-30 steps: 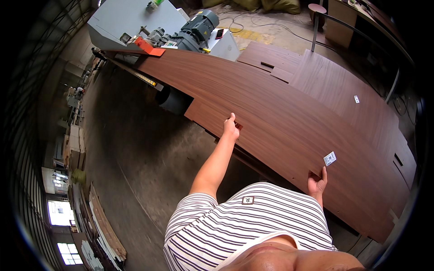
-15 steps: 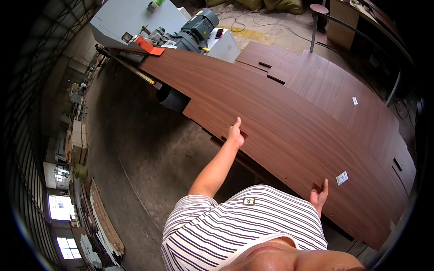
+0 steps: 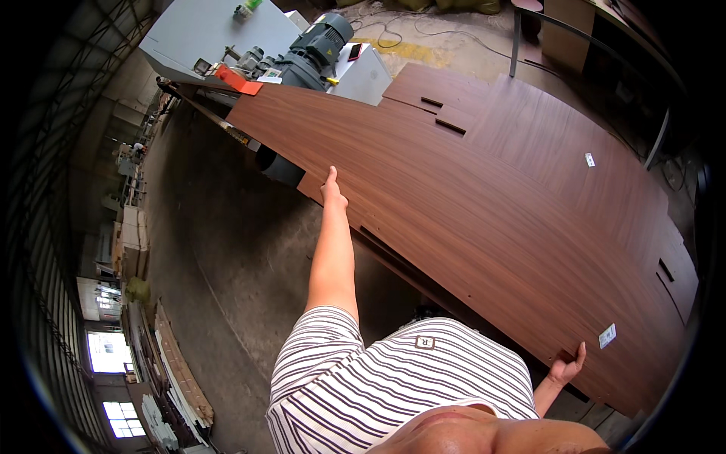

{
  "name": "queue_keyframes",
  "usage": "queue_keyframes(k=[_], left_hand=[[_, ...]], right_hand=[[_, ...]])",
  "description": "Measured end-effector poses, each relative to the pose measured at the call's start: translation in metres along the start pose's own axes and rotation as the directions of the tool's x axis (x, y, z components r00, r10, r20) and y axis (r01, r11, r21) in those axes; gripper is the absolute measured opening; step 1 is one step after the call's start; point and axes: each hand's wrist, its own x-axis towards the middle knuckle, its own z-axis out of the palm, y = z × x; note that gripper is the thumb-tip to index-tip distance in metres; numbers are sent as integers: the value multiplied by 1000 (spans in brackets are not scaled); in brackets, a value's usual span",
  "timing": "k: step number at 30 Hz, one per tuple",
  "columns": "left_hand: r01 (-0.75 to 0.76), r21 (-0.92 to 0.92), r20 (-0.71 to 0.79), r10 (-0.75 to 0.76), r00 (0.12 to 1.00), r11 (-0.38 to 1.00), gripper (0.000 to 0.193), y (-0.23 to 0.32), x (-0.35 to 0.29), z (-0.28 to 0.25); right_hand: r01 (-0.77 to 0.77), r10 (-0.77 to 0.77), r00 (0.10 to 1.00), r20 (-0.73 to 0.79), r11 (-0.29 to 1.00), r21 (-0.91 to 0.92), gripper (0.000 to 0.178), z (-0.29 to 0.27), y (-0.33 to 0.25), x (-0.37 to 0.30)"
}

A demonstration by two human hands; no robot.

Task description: The person picks up large wood panels from a stack, moves them, and places them onto another stack next to a woodworking machine.

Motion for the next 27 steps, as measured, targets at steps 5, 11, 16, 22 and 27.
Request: queue_keyframes(k=[5, 11, 16, 22, 27], left_hand=[[105, -81, 349, -71, 935, 991, 60, -56, -41, -17], [178, -110, 454, -110, 884, 978, 58, -113, -154, 11], [184, 164, 410, -237, 881, 969, 64, -176, -157, 30], [-411, 704, 572, -121, 811, 579, 71, -136, -254, 36], [-711, 699, 689, -189, 700, -84, 78, -103, -321, 16]], right_hand=[[255, -231, 945, -231, 964, 78, 39, -70, -44, 48], [387, -373, 817, -440, 920, -61, 51, -135, -92, 91], [372, -323, 778, -540, 928, -19, 47, -194, -76, 72], [253, -78, 864, -498, 921, 295, 43, -176, -17, 130], [311, -122, 841, -528, 906, 286, 38, -180, -19, 126]])
